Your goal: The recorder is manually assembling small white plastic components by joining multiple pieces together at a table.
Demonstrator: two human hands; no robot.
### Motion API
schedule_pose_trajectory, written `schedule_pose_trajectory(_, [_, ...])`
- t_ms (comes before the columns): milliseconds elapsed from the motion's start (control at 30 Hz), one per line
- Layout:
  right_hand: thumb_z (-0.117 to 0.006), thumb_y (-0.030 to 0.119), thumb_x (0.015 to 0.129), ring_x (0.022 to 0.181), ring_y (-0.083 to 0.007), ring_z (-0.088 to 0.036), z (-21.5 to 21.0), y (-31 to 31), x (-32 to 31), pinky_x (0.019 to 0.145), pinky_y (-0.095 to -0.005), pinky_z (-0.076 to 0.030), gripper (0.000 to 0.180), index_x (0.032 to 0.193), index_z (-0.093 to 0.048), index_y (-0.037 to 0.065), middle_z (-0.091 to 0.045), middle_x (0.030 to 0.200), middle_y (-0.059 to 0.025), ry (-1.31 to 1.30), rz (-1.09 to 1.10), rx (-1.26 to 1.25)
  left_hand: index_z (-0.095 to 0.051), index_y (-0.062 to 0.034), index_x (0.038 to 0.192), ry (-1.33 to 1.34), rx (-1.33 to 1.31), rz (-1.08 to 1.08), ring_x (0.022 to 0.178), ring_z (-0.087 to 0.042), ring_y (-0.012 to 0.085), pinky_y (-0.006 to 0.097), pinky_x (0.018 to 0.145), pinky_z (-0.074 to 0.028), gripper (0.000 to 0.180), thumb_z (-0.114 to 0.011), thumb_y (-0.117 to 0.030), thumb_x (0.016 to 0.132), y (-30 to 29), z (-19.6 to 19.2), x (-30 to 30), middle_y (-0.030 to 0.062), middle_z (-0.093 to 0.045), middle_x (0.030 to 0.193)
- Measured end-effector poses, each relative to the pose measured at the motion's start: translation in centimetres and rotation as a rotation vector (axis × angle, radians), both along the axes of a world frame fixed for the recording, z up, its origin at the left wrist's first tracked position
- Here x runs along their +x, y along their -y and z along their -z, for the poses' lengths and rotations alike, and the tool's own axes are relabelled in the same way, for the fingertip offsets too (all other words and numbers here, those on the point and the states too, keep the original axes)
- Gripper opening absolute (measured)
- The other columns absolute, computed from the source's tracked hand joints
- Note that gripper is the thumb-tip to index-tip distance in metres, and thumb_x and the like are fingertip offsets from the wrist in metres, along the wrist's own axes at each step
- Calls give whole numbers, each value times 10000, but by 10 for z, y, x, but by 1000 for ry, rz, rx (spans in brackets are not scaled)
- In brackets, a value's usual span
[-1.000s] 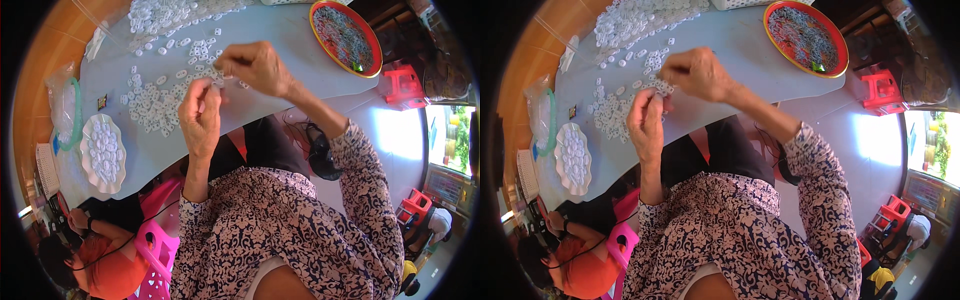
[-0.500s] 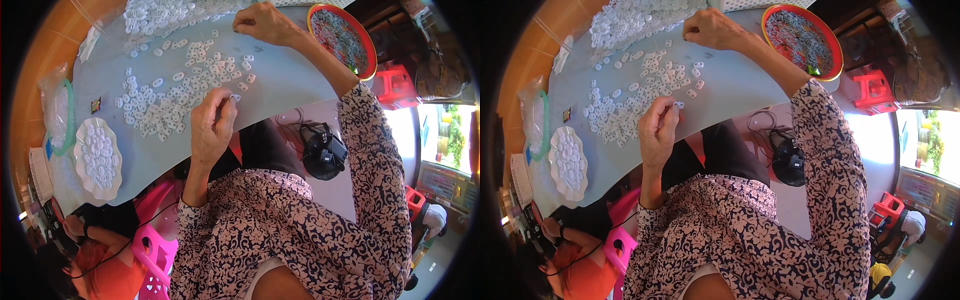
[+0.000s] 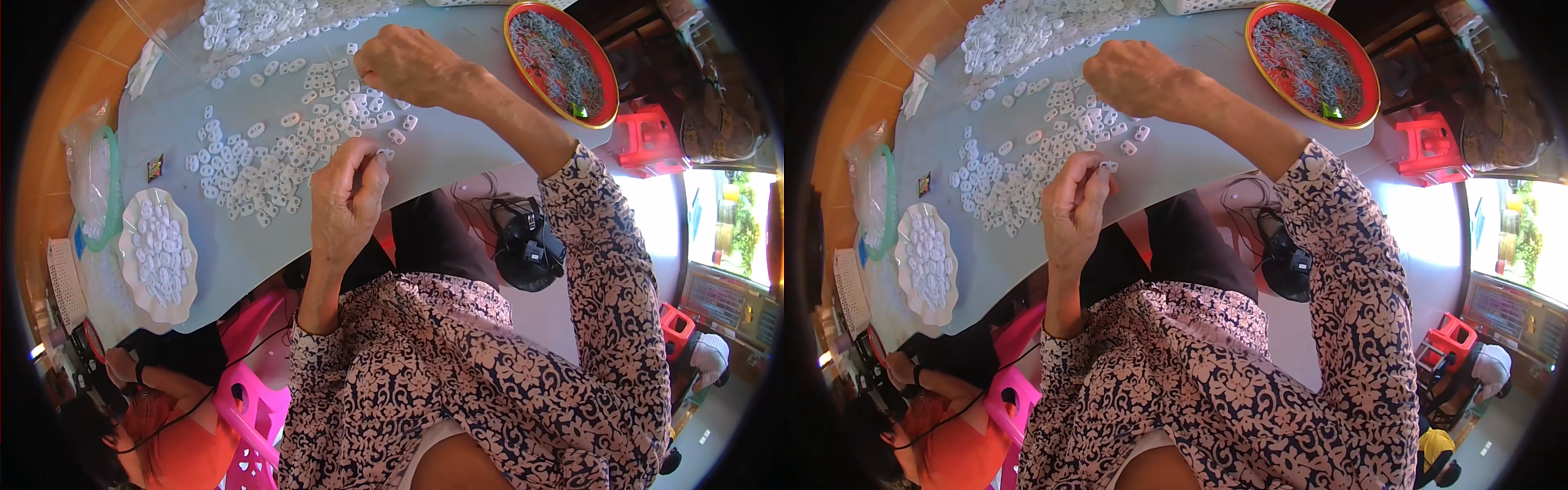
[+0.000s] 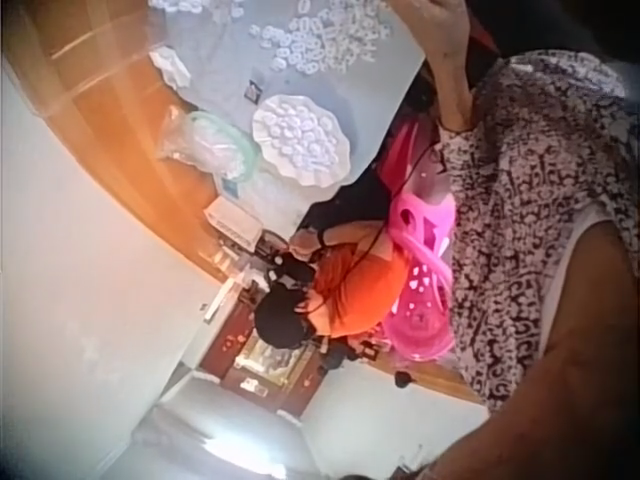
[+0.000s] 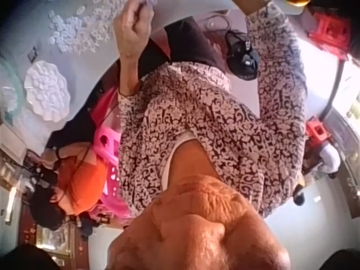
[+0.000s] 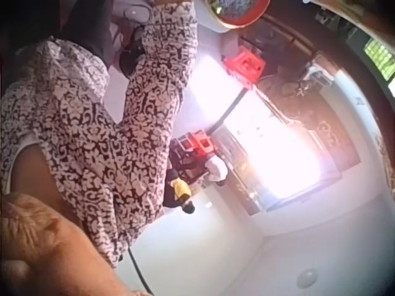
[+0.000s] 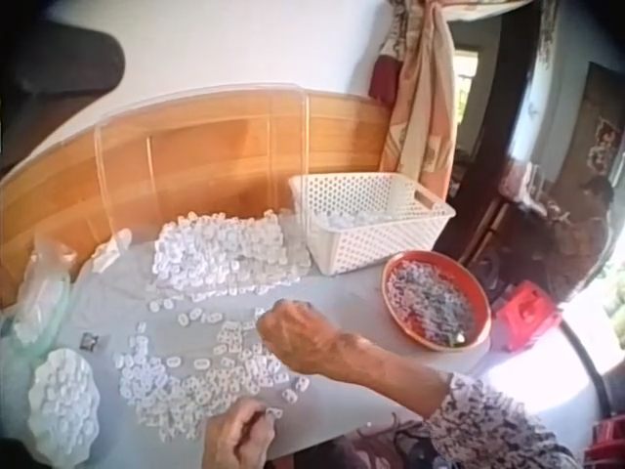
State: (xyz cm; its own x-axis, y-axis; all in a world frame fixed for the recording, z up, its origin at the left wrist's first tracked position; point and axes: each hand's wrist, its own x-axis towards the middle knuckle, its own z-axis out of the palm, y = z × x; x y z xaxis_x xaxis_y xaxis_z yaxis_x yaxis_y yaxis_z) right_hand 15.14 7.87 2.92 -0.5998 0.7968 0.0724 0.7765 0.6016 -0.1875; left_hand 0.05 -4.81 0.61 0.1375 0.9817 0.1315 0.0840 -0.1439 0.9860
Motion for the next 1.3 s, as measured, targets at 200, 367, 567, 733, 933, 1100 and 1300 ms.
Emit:
schedule_pose_trajectory(200, [-595,78,723,723,-351,-621,-9,-8,-17,664,-429,-509,85,754,-623,3,-628,759,-168,217,-13,1,-574,-5,919,-45,-53,38,599,-470,41,187,535,-371,96,-527,-86,901,1,-5,-5,16,-562,684])
schedule_pose_trajectory(367, [-619,99,669,593,-262,-590,-11,1,2,558,-351,-474,125,723,-579,-6,-591,623,-132,-109,18,-103,-582,-7,919,9,-30,17,617,-490,44,191,558,-381,106,-520,-92,905,0,1,-7,15,-576,702])
schedule_pose_trajectory(567, [-604,45,759,613,-56,-555,-6,45,15,580,-226,-471,170,918,-646,4,-640,717,-29,-761,141,-444,-563,-14,888,112,30,-28,588,-447,41,198,525,-357,88,-526,-94,893,-5,8,-4,6,-554,665])
schedule_pose_trajectory(733, [-647,61,821,687,-71,-604,11,68,22,646,-217,-497,127,931,-675,4,-663,772,-27,-1014,154,-818,-553,-9,882,78,-4,-44,594,-482,63,215,535,-381,100,-526,-105,890,-9,3,-3,20,-562,659])
schedule_pose_trajectory(933, [-606,34,873,743,-83,-570,11,74,16,707,-234,-494,95,955,-641,3,-619,833,-20,-1213,118,-868,-551,-13,879,17,-6,-61,587,-479,62,220,537,-387,96,-516,-103,882,-11,-1,-2,27,-558,647])
schedule_pose_trajectory(1100, [-593,23,876,847,-97,-601,16,73,16,777,-255,-520,184,1060,-581,19,-621,913,-42,-1337,90,-823,-551,-9,872,10,-12,-77,579,-480,65,222,534,-386,97,-515,-99,880,-13,-2,1,22,-539,637])
schedule_pose_trajectory(1300, [-586,-15,857,884,-106,-592,17,72,15,794,-271,-524,210,1063,-558,20,-613,906,-37,-1256,67,-809,-550,-12,861,34,-46,-96,571,-473,63,223,523,-380,96,-514,-100,874,-13,-6,2,14,-515,624])
